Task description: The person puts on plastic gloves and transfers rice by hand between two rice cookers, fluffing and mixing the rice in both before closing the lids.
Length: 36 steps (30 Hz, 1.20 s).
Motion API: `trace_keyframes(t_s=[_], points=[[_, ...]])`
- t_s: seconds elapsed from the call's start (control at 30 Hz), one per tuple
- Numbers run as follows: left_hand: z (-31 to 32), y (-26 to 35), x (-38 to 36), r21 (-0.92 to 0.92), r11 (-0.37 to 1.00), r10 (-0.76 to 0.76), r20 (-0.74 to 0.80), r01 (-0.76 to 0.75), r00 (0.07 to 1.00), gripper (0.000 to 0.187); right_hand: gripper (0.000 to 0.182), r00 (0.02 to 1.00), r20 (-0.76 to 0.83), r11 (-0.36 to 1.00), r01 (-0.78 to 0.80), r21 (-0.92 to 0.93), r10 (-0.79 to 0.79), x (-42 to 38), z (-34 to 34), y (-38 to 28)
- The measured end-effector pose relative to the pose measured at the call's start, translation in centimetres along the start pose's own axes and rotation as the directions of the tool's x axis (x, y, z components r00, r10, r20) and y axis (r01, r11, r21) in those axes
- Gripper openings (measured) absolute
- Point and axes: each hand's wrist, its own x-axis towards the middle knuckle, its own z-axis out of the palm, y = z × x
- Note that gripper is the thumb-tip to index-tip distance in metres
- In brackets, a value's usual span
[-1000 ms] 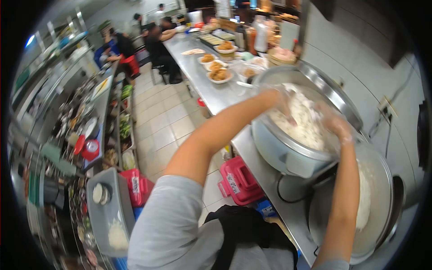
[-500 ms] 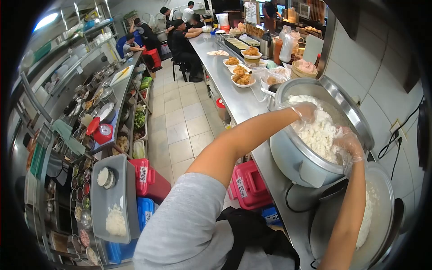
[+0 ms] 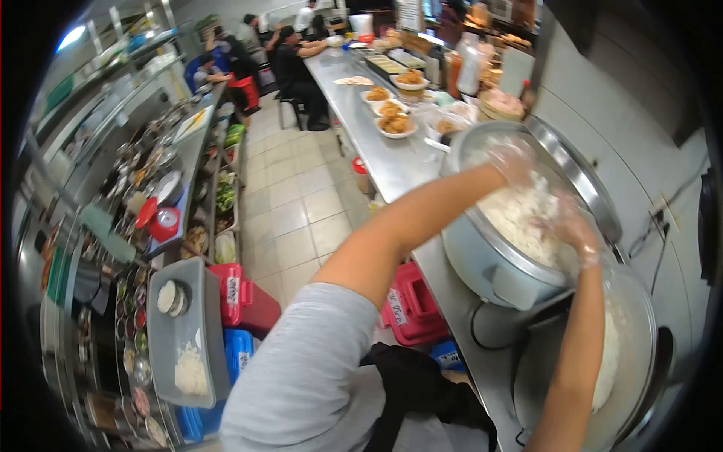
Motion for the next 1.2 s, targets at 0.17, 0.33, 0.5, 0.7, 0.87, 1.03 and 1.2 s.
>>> trace_keyframes(t_s=[0.17,0.33,0.5,0.7,0.87,1.03,1.2], points=[[-4.5,-2.7,1.3,-0.294,0.956,0.108,0.428,0.025,0.897,0.114,0.087,0.975,0.177,0.987,0.118,0.11,-0.136,-0.7,1.1,-1.3],[5.1,-8.5,6.8,-0.469,0.802,0.506,0.206,-0.369,0.838,0.092,0.081,0.97,0.224,0.968,0.034,0.25,-0.092,1.8,2.3,4.0],[-6.4,-1.0,-0.9,-0.486,0.852,0.158,0.597,0.197,0.787,0.084,0.082,0.99,0.138,0.997,-0.016,0.071,0.006,1.2,1.4,3.1],[-7.7,0.0,-3.9,-0.559,0.829,0.163,0.246,0.003,0.955,0.095,0.104,0.983,-0.028,0.906,0.179,0.382,-0.182,2.0,0.7,0.8],[-11.1,2.9,-6.3,-0.52,0.843,0.362,0.368,-0.133,0.856,0.105,0.095,0.97,-0.123,0.861,0.245,0.446,-0.212,1.7,1.0,1.7],[-6.6,2.5,-6.5,-0.476,0.83,0.431,0.214,-0.292,0.877,0.103,0.084,0.983,-0.11,0.917,0.18,0.356,-0.15,1.3,0.5,1.7],[-7.7,3.5,-8.4,-0.412,0.856,0.349,0.012,-0.313,0.937,0.074,0.064,0.969,-0.226,0.856,0.2,0.476,-0.101,1.5,2.2,2.7]])
